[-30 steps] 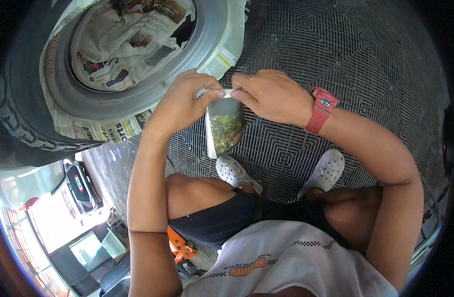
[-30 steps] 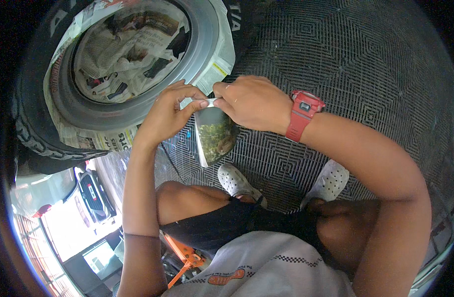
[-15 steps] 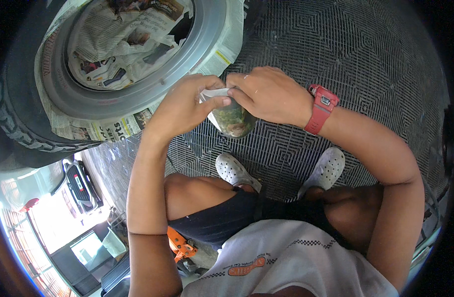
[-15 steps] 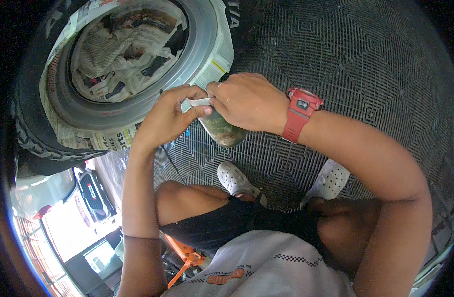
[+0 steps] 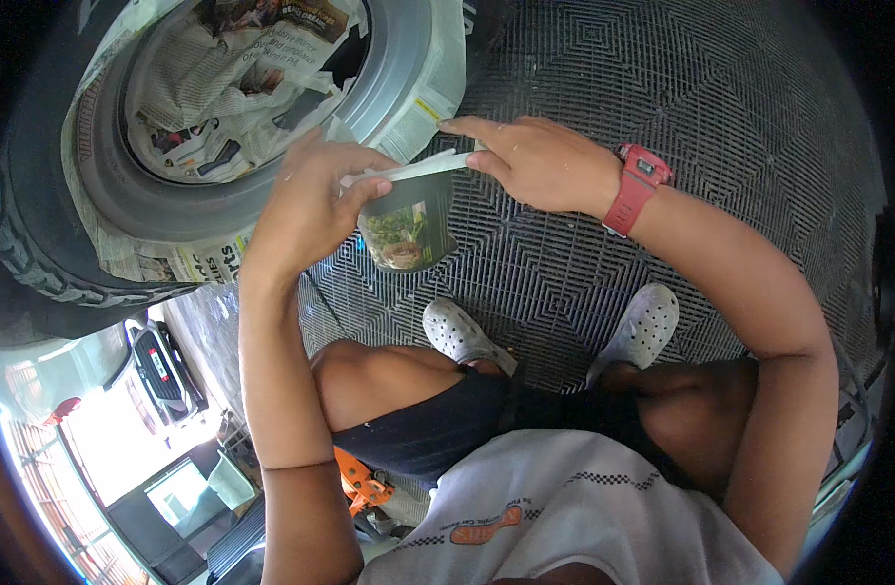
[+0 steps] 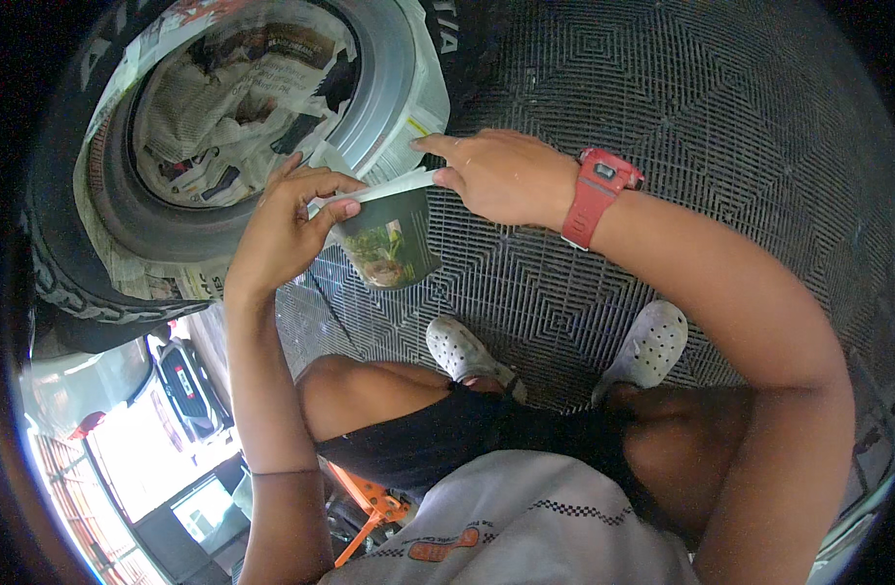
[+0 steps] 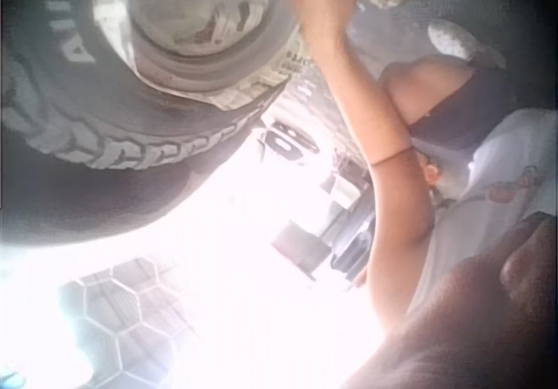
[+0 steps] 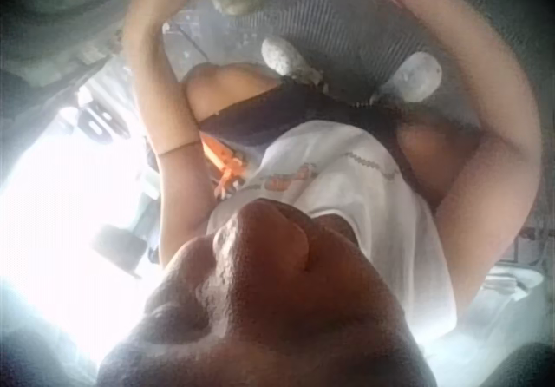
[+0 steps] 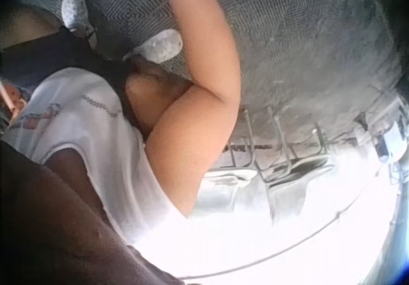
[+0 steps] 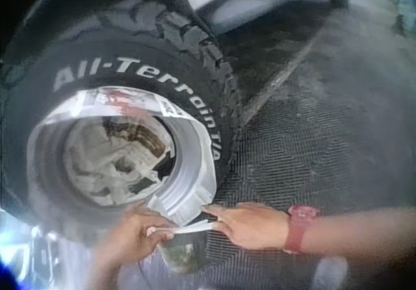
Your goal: The person sits on the floor and tapes newspaper sections onto the sidewall of a car tire using masking tape. They repeatedly tear tape, apply it to the tire, and smooth the newspaper in place.
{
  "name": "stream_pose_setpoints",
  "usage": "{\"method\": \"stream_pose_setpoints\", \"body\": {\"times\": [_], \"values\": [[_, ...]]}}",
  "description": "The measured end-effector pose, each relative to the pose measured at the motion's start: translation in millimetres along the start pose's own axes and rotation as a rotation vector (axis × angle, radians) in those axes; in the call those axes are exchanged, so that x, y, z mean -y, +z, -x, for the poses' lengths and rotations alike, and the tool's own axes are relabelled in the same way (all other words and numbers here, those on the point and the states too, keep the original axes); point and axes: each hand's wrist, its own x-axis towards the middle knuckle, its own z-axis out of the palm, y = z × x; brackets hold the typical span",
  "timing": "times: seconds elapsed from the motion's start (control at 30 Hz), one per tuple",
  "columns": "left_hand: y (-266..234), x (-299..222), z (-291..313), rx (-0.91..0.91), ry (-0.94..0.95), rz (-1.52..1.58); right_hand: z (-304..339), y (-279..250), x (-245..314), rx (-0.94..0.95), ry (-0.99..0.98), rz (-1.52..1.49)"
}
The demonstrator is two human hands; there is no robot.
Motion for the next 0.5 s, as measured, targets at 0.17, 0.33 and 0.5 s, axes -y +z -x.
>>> {"method": "stream_pose_setpoints", "body": {"times": [0.17,0.33,0.5], "values": [[3,-3,0,0.059,0.001,0.126,-7,-25,15,0.294,0.232,-0.303],[2,2,-3,0.117,0.016,0.167,-3,-9,-7,0.18,0.061,-0.2],[-2,1,3,0.09,0.033,0.17,-6,-15,2,0.221,0.117,-0.247]]}}
